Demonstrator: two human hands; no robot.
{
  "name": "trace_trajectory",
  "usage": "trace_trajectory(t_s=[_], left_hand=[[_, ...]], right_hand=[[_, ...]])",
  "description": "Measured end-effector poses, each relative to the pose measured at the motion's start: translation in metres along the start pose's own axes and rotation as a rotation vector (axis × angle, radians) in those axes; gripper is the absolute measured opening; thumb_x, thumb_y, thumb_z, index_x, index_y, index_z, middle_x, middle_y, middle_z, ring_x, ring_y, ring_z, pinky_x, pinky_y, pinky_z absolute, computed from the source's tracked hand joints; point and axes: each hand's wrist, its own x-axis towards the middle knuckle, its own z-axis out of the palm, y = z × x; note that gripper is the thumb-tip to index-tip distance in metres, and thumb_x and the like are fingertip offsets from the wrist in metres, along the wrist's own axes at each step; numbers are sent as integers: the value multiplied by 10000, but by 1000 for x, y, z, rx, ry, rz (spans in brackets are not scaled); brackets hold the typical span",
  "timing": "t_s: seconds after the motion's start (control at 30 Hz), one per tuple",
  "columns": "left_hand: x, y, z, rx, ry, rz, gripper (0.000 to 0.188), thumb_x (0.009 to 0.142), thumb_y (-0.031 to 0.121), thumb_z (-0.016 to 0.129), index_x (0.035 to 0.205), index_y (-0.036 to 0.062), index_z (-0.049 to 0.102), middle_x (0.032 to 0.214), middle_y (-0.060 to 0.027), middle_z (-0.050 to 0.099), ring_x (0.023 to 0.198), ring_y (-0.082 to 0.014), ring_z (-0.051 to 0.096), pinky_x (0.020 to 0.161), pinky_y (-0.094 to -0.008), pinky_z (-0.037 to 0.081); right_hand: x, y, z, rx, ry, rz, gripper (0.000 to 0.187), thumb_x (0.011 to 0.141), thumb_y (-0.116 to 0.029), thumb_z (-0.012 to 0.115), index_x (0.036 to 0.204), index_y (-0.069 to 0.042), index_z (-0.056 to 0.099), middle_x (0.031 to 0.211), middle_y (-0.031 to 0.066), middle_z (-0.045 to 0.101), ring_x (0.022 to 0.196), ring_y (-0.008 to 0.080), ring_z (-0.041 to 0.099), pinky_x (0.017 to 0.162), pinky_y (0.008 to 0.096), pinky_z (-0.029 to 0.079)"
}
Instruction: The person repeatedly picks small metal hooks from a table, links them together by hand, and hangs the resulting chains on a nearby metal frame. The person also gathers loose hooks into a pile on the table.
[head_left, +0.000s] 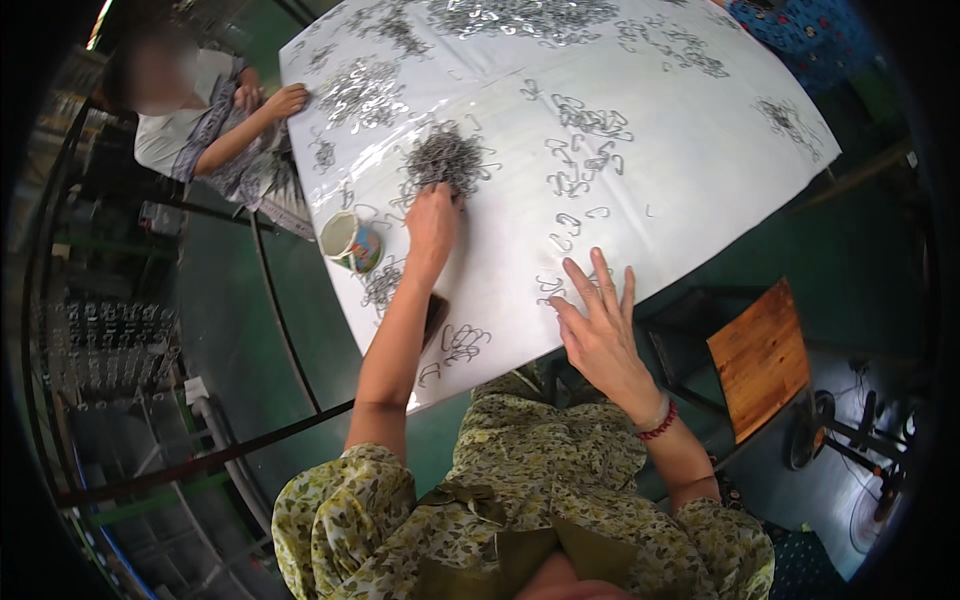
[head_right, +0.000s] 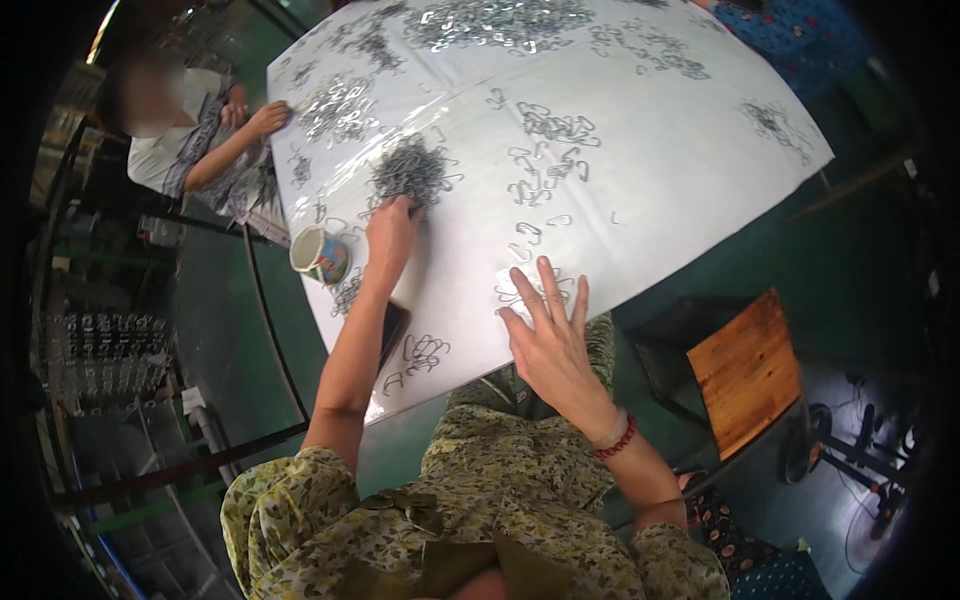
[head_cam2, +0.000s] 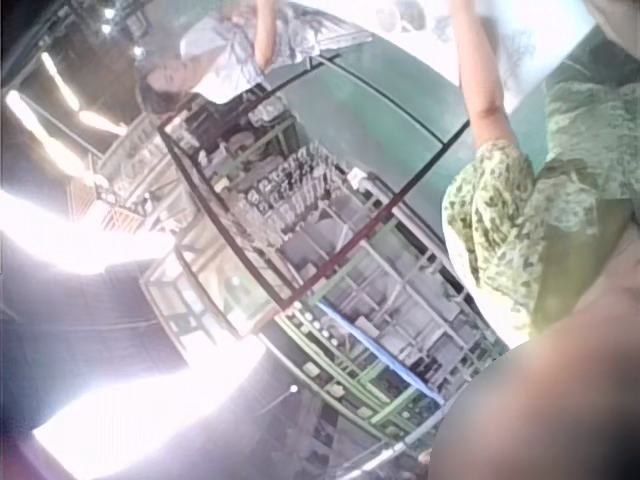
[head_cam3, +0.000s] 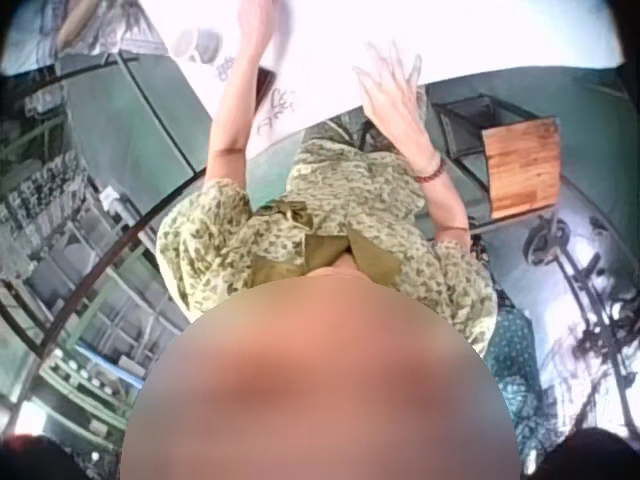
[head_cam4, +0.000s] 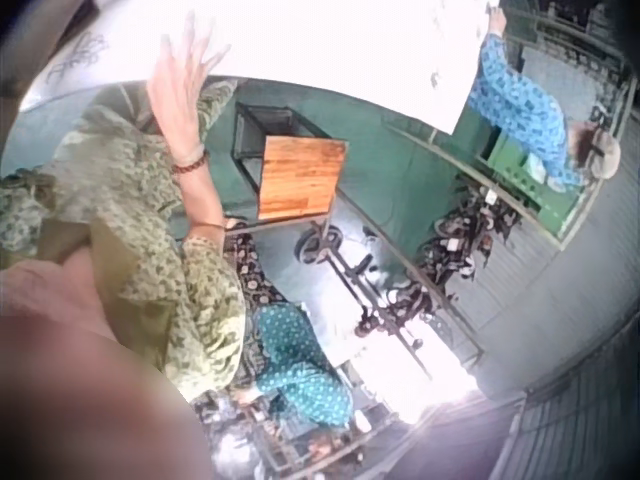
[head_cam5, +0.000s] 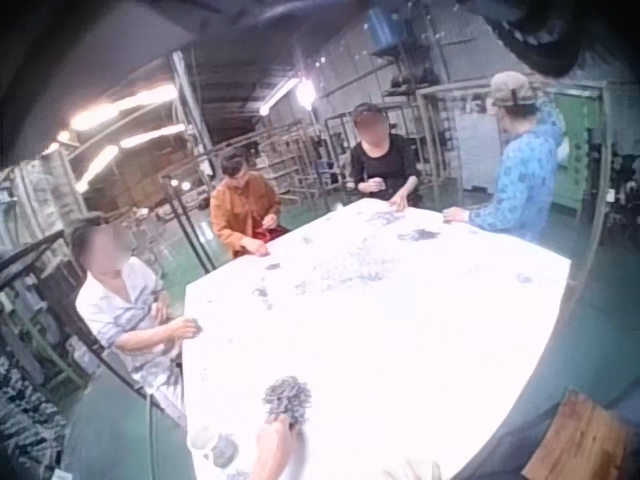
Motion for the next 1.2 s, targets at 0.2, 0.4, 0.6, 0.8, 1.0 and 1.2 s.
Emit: trace_trajectory(t_s=[0.2, 0.4, 0.6, 0.8, 1.0, 1.2], left_hand=[[1, 3, 8, 181, -13, 64, 98, 800, 55, 622, 874, -3, 594, 941, -181, 637, 893, -350, 636, 693, -458, 545], [8, -6, 1, 156, -34, 41, 95, 783, 81, 624, 839, 4, 622, 937, -186, 631, 880, -348, 642, 677, -464, 546], [15, 2, -6, 272, -74, 86, 153, 823, 123, 623, 864, -24, 611, 929, -196, 606, 914, -371, 631, 695, -484, 552], [35, -1, -34, 210, 40, 40, 183, 861, 93, 558, 987, -40, 562, 1023, -220, 582, 995, -387, 588, 712, -514, 549], [25, -8, -27, 256, 107, 224, 105, 858, 56, 546, 864, -26, 612, 1004, -213, 576, 974, -379, 580, 742, -505, 504], [25, 6, -27, -336, 129, 85, 71, 891, 66, 587, 893, -2, 607, 883, -161, 601, 804, -277, 607, 696, -384, 499]], right_hand=[[-6, 14, 11, 10, 111, -51, 271, 757, 0, 673, 1017, -71, 695, 1463, 133, 411, 1442, 369, 234, 1110, 695, 153], [-13, 16, 14, -20, 150, -130, 244, 762, 3, 673, 996, -62, 691, 1436, 123, 447, 1426, 346, 282, 1117, 676, 177], [-23, 12, 6, -24, 171, -128, 232, 770, 14, 667, 994, -47, 679, 1380, 130, 485, 1387, 351, 338, 1100, 647, 246], [-33, 26, 5, 293, 327, 72, 294, 808, 66, 618, 1092, -2, 651, 1048, 127, 618, 920, 294, 611, 797, 354, 513], [-9, 66, -23, 1616, 367, 654, 331, 964, -101, 549, 1265, 36, 542, 836, 77, 597, 670, 84, 516, 576, 237, 404], [16, 79, -21, 1745, 432, 526, 455, 1042, -294, 386, 1345, 44, 414, 774, 63, 552, 597, 124, 444, 578, 259, 374]])
